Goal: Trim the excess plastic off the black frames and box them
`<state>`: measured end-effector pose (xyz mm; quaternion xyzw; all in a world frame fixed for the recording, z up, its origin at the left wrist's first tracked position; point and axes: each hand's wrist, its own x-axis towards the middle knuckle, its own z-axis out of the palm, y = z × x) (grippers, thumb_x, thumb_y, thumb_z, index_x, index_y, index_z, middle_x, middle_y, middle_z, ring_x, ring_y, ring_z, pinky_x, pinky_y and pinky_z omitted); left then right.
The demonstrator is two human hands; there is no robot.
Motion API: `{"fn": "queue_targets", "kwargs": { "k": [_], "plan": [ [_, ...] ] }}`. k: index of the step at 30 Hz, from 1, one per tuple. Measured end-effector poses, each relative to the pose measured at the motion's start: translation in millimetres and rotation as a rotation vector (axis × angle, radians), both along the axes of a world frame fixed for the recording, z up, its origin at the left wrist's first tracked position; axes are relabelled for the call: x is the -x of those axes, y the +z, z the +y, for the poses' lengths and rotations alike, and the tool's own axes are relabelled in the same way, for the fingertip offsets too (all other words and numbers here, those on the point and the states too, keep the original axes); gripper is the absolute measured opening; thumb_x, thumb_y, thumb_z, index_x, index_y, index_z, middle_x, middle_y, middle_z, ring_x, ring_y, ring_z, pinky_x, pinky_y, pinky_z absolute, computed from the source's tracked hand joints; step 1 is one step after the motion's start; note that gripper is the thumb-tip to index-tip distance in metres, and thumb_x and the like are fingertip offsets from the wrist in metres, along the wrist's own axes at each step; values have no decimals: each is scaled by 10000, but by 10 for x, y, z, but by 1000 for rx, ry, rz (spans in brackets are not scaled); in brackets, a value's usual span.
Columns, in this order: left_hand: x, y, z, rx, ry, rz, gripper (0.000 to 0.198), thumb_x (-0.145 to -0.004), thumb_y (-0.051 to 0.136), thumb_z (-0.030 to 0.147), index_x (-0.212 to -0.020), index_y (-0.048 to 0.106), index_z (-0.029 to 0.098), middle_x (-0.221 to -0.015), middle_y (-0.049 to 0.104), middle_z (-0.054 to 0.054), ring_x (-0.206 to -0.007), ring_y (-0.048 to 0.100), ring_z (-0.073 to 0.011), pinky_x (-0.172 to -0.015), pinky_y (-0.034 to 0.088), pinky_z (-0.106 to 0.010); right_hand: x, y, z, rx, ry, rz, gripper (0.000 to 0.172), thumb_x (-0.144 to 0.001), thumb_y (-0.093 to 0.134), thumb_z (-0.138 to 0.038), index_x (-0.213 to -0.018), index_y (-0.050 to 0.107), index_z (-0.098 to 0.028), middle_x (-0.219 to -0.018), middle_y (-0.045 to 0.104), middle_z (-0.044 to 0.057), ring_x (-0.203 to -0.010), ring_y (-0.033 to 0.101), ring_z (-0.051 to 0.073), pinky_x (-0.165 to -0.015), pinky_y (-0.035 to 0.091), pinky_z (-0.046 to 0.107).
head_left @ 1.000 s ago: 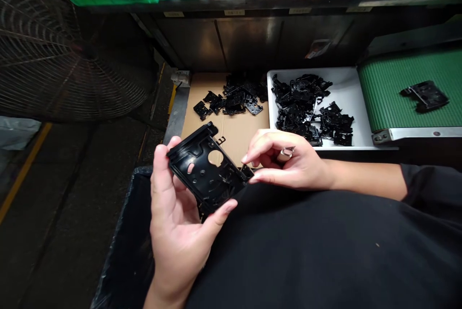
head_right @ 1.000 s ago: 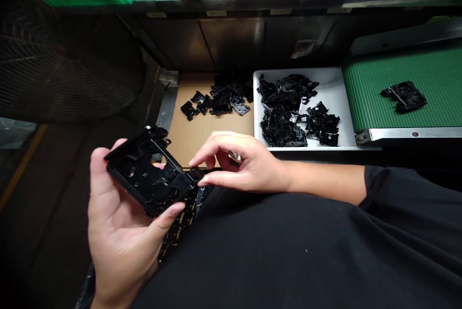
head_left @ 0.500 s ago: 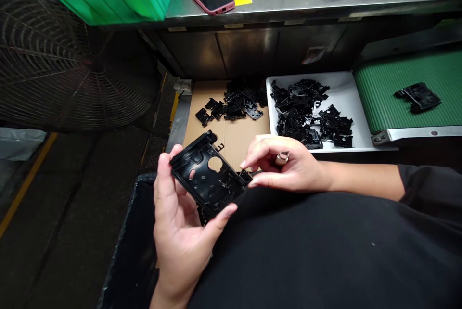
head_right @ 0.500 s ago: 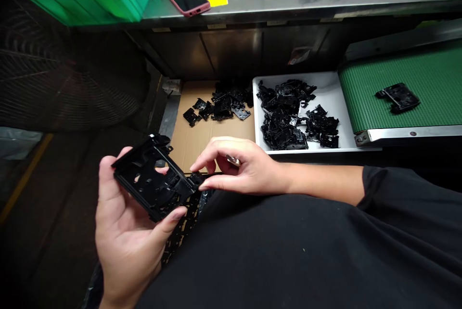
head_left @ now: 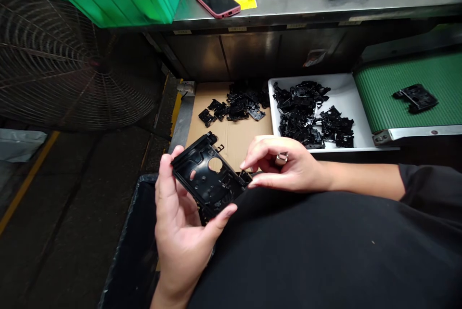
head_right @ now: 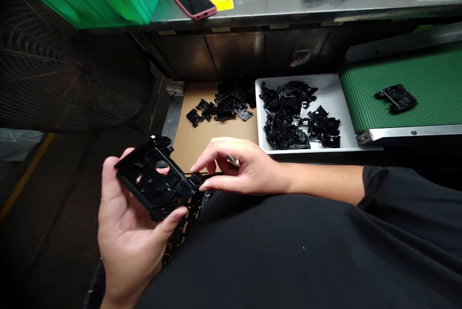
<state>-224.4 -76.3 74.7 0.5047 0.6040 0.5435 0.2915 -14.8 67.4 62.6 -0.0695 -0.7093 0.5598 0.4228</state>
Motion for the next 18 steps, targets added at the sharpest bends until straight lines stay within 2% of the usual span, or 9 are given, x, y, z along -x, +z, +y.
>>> {"fn": "queue_targets", "kwargs": {
  "k": [10, 18],
  "plan": [
    [72, -15, -70, -10, 21, -1, 1207, -743, 1015, 213, -1716, 372, 525, -1856, 294, -22, -1654, 411, -421, -1330, 388, -656, 98, 21, -60, -3, 20, 5, 245, -925, 881, -117, -1135, 760, -83, -946, 669, 23, -745, 567, 70, -583, 462, 191],
    [138, -31, -154, -13, 31, 2, 1208, -749, 1021, 251, -1721, 358, 524, -1856, 292, -30, -1691, 334, -428, -1365, 320, -668, 161, 21, -106, -33, 16, -20, 242, -939, 882, -169, -1143, 762, -120, -958, 699, 25, -741, 585, 79, -589, 476, 203]
  ]
}}
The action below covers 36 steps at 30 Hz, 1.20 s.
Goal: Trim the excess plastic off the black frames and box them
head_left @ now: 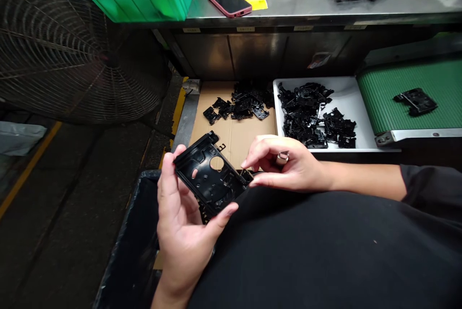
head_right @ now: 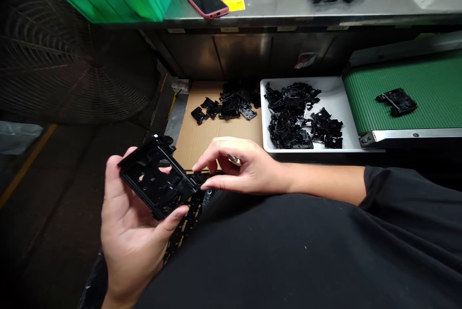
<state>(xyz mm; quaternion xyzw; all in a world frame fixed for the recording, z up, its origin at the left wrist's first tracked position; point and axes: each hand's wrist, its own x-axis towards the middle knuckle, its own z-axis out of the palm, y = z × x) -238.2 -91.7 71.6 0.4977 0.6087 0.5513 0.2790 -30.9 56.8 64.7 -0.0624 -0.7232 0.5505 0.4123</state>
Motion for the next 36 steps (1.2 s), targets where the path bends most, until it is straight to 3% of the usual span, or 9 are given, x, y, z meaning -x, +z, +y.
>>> {"fn": "queue_targets", "kwargs": {
  "k": [12, 17, 26, 36],
  "plan": [
    [53, -52, -169, 14, 26, -9, 1208, -762, 1014, 251, -1725, 342, 531, -1861, 283, -26, -1698, 317, -429, -1365, 304, -678, 89, -50, -96, -14, -2, -60, 248, -948, 890, -264, -1135, 778, -145, -915, 694, 28, -777, 628, 120, -606, 507, 236],
    [64, -74, -246, 7, 44, -13, 1215, -754, 1018, 245, -1726, 345, 525, -1862, 284, -28, -1701, 310, -425, -1367, 288, -671, 114, -31, -139, -31, 16, -77, 254, -956, 885, -288, -1132, 770, -147, -914, 693, 23, -713, 581, 97, -589, 492, 226],
    [59, -93, -376, 7, 64, -27, 1202, -776, 1004, 253, -1732, 327, 520, -1879, 246, -43, -1699, 314, -416, -1354, 344, -625, 155, -41, -200, -44, 36, -80, 259, -961, 882, -302, -1140, 768, -154, -912, 703, 28, -762, 617, 118, -614, 513, 241],
    [38, -135, -553, 21, 108, -53, 1225, -763, 1013, 249, -1737, 320, 513, -1882, 245, -23, -1730, 233, -369, -1377, 310, -547, 204, -63, -271, -49, 75, -88, 266, -959, 885, -305, -1148, 768, -159, -916, 701, 24, -785, 637, 121, -643, 530, 243]
  ]
}}
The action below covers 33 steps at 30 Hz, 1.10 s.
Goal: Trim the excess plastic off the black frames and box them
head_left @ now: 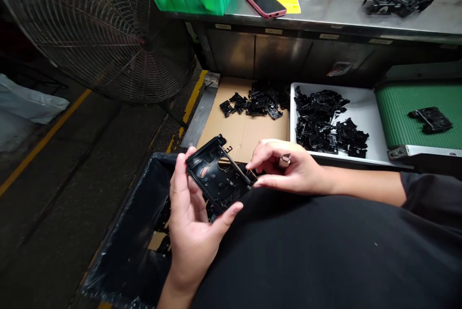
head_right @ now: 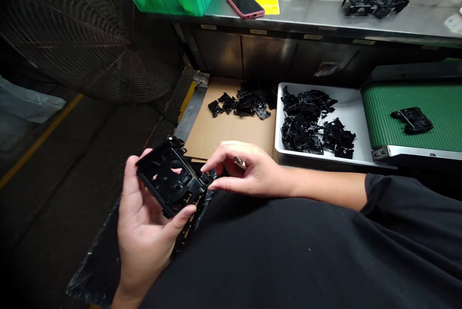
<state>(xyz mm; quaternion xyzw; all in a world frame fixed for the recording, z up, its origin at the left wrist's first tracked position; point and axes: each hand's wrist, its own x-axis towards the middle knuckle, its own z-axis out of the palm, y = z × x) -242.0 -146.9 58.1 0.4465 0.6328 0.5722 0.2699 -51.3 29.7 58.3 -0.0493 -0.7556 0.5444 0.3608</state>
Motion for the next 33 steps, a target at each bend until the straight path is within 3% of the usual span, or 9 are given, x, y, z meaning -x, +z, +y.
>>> {"fn": "queue_targets", "kwargs": {
  "k": [13, 19, 28, 33],
  "plan": [
    [-40, -1, -241, 8, 69, 13, 1233, -767, 1012, 278, -1746, 297, 505, -1889, 220, -31, -1733, 200, -382, -1367, 346, -544, 93, -2, -122, 7, 69, 0, 263, -958, 882, -299, -1154, 774, -159, -935, 703, 33, -784, 644, 124, -636, 537, 239],
    [-66, 14, -368, 7, 121, 27, 1229, -765, 1012, 275, -1748, 307, 492, -1885, 226, -47, -1701, 306, -415, -1355, 363, -592, 147, -1, -163, 0, 121, 10, 267, -954, 886, -305, -1146, 775, -155, -947, 714, 39, -760, 637, 115, -616, 534, 231],
    [-65, 2, -501, 8, 162, 48, 1207, -785, 994, 256, -1745, 303, 498, -1876, 250, -48, -1710, 292, -401, -1365, 347, -591, 260, -5, -244, 36, 176, 12, 268, -946, 895, -294, -1141, 769, -160, -949, 706, 26, -696, 581, 82, -600, 504, 208],
    [-21, -68, -600, 11, 183, 29, 1190, -830, 956, 236, -1753, 256, 508, -1884, 200, -47, -1708, 313, -374, -1362, 368, -536, 371, -13, -273, -31, 194, -1, 239, -971, 860, -232, -1167, 752, -148, -973, 721, 43, -709, 586, 94, -610, 506, 222]
  ]
}}
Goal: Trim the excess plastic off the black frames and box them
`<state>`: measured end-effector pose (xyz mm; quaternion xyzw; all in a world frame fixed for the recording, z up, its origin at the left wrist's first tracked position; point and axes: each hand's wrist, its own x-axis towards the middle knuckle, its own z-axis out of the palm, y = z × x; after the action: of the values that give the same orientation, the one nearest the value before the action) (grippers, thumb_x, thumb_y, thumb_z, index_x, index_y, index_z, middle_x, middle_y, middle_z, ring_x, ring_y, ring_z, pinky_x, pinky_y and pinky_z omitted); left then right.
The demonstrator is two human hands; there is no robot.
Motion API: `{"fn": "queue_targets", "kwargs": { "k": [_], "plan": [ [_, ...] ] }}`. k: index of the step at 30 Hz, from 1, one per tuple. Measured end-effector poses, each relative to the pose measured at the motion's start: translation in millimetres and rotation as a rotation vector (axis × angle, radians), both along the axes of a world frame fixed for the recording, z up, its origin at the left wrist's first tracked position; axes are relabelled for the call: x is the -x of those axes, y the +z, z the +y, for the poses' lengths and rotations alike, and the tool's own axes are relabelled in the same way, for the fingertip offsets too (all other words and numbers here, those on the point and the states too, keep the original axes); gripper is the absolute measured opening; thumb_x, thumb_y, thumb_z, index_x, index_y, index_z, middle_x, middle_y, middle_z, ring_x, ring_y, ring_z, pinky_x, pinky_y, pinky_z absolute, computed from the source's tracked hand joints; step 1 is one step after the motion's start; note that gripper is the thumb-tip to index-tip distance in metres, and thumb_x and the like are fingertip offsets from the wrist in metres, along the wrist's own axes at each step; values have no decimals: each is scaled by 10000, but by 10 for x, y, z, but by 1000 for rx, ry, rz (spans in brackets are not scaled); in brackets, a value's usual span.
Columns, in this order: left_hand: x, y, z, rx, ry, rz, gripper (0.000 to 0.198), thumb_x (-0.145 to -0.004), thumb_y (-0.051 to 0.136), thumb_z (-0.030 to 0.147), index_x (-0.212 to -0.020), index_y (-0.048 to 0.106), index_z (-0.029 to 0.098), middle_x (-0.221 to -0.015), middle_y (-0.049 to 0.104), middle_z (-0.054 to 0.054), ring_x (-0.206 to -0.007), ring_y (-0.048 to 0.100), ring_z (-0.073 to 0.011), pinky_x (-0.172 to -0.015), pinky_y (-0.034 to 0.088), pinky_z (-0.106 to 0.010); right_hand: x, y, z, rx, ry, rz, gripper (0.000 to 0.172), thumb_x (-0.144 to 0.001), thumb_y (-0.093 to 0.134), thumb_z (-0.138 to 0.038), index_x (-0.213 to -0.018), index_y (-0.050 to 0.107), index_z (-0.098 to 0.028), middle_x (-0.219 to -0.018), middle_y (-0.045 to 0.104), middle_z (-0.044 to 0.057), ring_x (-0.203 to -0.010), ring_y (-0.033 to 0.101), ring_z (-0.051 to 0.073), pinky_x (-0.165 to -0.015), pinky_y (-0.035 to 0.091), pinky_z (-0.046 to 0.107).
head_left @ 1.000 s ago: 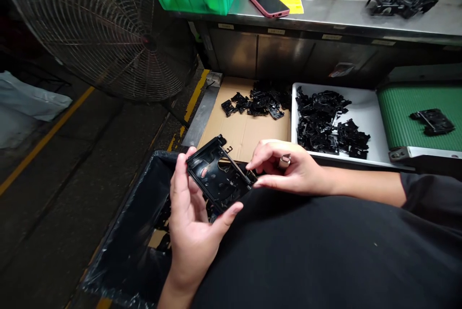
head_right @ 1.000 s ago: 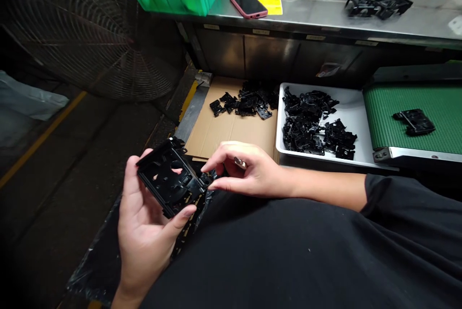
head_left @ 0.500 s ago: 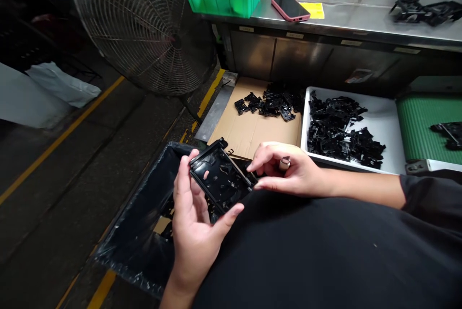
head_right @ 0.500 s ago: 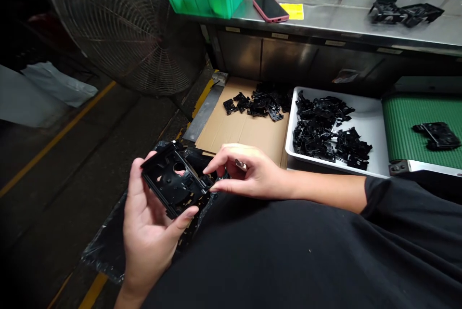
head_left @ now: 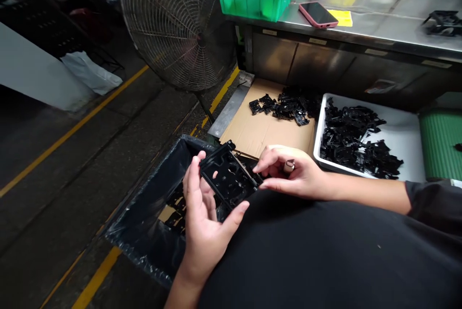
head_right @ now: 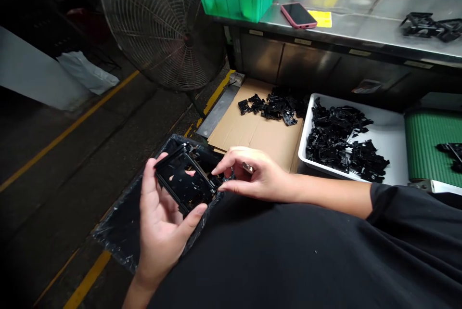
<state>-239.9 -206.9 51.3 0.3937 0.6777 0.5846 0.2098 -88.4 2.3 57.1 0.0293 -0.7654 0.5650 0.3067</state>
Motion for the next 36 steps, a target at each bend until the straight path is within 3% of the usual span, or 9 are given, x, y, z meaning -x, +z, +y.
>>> {"fn": "queue_targets", "kwargs": {
  "k": [4, 8, 13, 17, 20, 24, 27, 31, 36],
  "plan": [
    [57, -124, -93, -121, -52, -272, 1061, -911, 885, 366, -1764, 259, 456, -1802, 367, -79, -1606, 495, -321, -1295, 468, -452, 119, 59, -9, -168, 57, 46, 225, -997, 803, -140, -1210, 729, -136, -1012, 752, 81, -850, 679, 136, -750, 585, 258],
    [87, -313, -177, -188, 27, -538, 890, -960, 797, 551, -1730, 376, 400, -1533, 616, -89, -1345, 686, -244, -1219, 522, -385, 312, 77, -57, -304, 235, -19, 235, -1041, 711, -101, -1273, 719, -140, -1083, 744, 112, -1002, 727, 159, -882, 622, 261],
    [138, -791, -333, -104, 201, -594, 786, -1008, 774, 471, -1696, 398, 425, -1509, 673, -81, -1292, 732, -245, -1168, 566, -423, 723, -204, -248, -342, 489, -280, 289, -1078, 690, -214, -1364, 726, -197, -1250, 744, 122, -1141, 752, 177, -985, 615, 271],
    [411, -1585, -600, -3, 429, -578, 742, -972, 804, 503, -1611, 507, 273, -1489, 681, -147, -1267, 739, -306, -1122, 599, -538, 1034, -698, -239, -170, 421, -559, 355, -1006, 807, -450, -1296, 777, -246, -1182, 790, 90, -1093, 766, 206, -987, 631, 322],
    [778, -2310, -965, 173, 656, -514, 555, -1023, 750, 429, -1506, 607, 195, -1495, 656, -159, -1305, 693, -327, -1098, 600, -584, 1203, -1217, 67, -81, 181, -728, 396, -1018, 752, -571, -1148, 799, -200, -1009, 807, 93, -846, 744, 195, -752, 626, 308],
    [1400, -3164, -1621, 494, 882, -369, 481, -1032, 740, 405, -1453, 647, 192, -1514, 632, -151, -1334, 659, -331, -1109, 583, -588, 1404, -1980, 619, 81, -83, -972, 586, -994, 696, -717, -842, 705, -151, -603, 616, -9, -434, 452, 78, -391, 323, 216],
    [1934, -3692, -2094, 722, 914, -240, 470, -1029, 744, 394, -1446, 656, 197, -1538, 619, -151, -1388, 627, -344, -1153, 549, -609, 1485, -2424, 866, 195, -195, -1121, 587, -1058, 594, -716, -879, 694, -166, -642, 635, -16, -427, 417, 39, -398, 309, 185],
    [2620, -4342, -2541, 967, 831, -110, 480, -1028, 745, 392, -1454, 652, 191, -1545, 618, -153, -1401, 622, -351, -1161, 541, -621, 1431, -2661, 993, 255, -303, -1236, 678, -991, 528, -841, -732, 682, -234, -561, 616, 55, -382, 402, 94, -366, 252, 270],
    [3208, -5078, -2773, 1178, 673, 15, 480, -1026, 749, 369, -1461, 654, 191, -1587, 593, -155, -1461, 580, -366, -1201, 499, -653, 1343, -2570, 1110, 156, -367, -1364, 685, -1006, 475, -834, -674, 705, -281, -529, 616, 95, -349, 413, 131, -330, 252, 294]
  ]
}}
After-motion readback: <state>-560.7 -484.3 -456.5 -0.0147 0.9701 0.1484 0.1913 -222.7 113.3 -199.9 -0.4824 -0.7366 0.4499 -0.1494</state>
